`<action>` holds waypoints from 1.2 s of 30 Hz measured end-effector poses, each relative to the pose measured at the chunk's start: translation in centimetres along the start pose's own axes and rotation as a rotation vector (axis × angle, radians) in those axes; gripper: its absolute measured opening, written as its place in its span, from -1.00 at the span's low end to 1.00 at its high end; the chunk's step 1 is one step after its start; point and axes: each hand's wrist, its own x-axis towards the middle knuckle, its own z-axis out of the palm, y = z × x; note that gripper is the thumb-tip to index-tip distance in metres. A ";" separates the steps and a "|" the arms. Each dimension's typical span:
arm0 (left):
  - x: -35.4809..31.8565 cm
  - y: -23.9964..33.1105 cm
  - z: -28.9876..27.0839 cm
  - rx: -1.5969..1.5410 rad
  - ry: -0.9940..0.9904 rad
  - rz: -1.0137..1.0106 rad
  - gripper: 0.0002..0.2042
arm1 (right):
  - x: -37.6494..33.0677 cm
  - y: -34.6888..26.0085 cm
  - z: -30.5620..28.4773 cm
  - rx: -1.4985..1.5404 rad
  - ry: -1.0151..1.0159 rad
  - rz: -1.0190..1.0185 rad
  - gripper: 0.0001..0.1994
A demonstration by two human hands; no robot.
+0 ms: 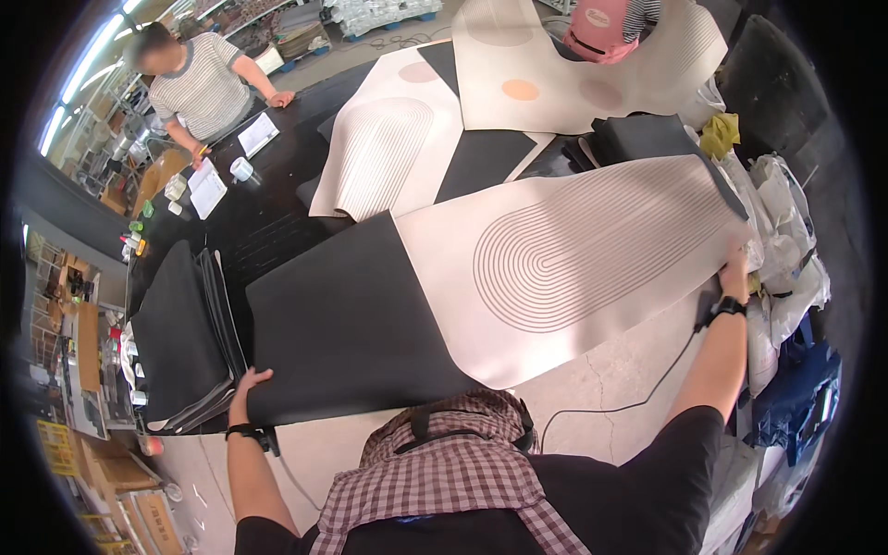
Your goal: The person folds large sheets of patterned material and black material, smoothing them by hand and stacking them on a work table.
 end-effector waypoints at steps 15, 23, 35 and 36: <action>-2.5 -2.2 -0.3 0.386 -0.249 -0.069 -0.14 | -32.2 -4.7 24.9 -0.745 -0.336 -0.894 -0.75; -0.3 -5.4 -1.0 0.159 -0.274 0.135 -0.20 | -43.0 7.4 24.1 -1.105 -1.010 -0.995 -0.57; -1.1 -4.9 -0.6 0.048 -0.297 0.088 -0.19 | -39.1 5.7 19.2 -1.103 -0.995 -0.904 -0.55; -1.1 -4.9 -0.7 0.051 -0.295 0.086 -0.19 | -38.7 5.3 19.7 -1.004 -0.960 -0.998 -0.58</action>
